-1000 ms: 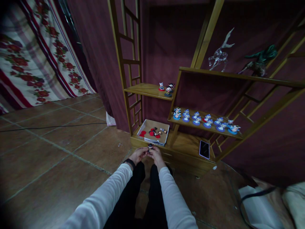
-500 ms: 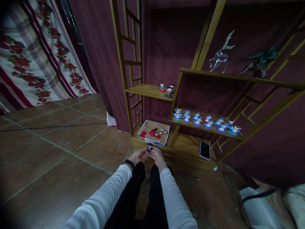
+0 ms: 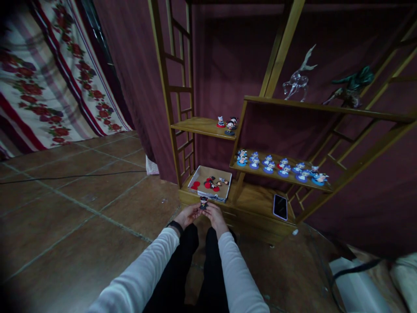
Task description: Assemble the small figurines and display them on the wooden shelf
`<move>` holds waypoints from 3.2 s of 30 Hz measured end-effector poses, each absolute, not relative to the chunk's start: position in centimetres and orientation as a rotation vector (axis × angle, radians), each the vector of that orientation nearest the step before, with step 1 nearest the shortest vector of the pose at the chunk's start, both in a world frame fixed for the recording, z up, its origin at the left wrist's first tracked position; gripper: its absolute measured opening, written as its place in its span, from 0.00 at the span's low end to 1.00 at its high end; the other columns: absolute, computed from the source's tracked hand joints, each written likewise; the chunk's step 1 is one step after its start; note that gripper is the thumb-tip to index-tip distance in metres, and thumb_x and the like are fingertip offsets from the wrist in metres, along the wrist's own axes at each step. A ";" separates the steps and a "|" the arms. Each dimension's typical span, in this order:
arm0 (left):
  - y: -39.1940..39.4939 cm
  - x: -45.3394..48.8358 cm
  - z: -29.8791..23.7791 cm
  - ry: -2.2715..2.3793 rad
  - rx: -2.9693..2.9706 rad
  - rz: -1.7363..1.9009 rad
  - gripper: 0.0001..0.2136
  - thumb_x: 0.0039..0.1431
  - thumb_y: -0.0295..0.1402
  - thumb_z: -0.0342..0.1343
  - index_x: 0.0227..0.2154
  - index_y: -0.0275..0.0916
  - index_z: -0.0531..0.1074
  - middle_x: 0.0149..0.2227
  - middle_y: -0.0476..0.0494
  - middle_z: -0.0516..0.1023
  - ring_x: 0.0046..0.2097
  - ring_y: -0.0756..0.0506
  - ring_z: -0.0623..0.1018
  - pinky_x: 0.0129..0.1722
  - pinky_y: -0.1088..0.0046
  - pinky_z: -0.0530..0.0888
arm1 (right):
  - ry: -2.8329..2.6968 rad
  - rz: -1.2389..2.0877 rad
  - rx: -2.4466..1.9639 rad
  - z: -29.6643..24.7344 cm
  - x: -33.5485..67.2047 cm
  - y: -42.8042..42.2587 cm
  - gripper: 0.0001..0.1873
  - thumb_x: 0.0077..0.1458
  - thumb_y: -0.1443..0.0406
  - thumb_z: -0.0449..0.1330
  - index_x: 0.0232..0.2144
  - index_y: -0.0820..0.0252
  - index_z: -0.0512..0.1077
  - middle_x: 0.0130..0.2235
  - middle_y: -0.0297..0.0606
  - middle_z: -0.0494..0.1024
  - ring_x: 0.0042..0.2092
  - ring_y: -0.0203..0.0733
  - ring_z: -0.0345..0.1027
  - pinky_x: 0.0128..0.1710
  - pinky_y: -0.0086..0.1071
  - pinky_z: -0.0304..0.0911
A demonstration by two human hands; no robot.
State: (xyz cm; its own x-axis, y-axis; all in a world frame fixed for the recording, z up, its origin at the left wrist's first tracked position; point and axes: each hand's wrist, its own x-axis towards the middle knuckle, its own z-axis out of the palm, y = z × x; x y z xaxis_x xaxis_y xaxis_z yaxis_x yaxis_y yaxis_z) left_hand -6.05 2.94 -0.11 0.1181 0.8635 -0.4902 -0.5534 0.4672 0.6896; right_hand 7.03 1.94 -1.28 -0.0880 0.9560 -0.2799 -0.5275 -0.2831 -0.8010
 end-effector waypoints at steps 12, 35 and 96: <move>2.7 -6.3 0.2 0.908 0.425 1.076 0.05 0.49 0.23 0.58 0.31 0.32 0.72 0.25 0.45 0.75 0.24 0.55 0.73 0.26 0.81 0.72 | -0.594 1.637 -0.854 -1.0 6.9 1.9 0.12 0.38 0.73 0.63 0.31 0.61 0.73 0.36 0.38 0.77 0.38 0.38 0.72 0.44 0.35 0.66; 1.7 -5.6 0.4 0.842 0.661 1.211 0.19 0.33 0.19 0.66 0.33 0.34 0.72 0.28 0.47 0.77 0.28 0.53 0.75 0.29 0.80 0.69 | -0.581 1.679 -0.754 0.3 7.1 1.1 0.12 0.39 0.71 0.63 0.32 0.61 0.72 0.35 0.38 0.78 0.39 0.39 0.72 0.44 0.36 0.65; 1.7 -4.8 0.1 0.955 0.833 1.318 0.20 0.30 0.24 0.66 0.32 0.35 0.71 0.26 0.47 0.75 0.28 0.50 0.73 0.30 0.74 0.67 | -0.595 1.673 -1.006 0.2 6.9 1.6 0.21 0.42 0.51 0.60 0.35 0.59 0.72 0.39 0.39 0.77 0.35 0.38 0.71 0.33 0.31 0.66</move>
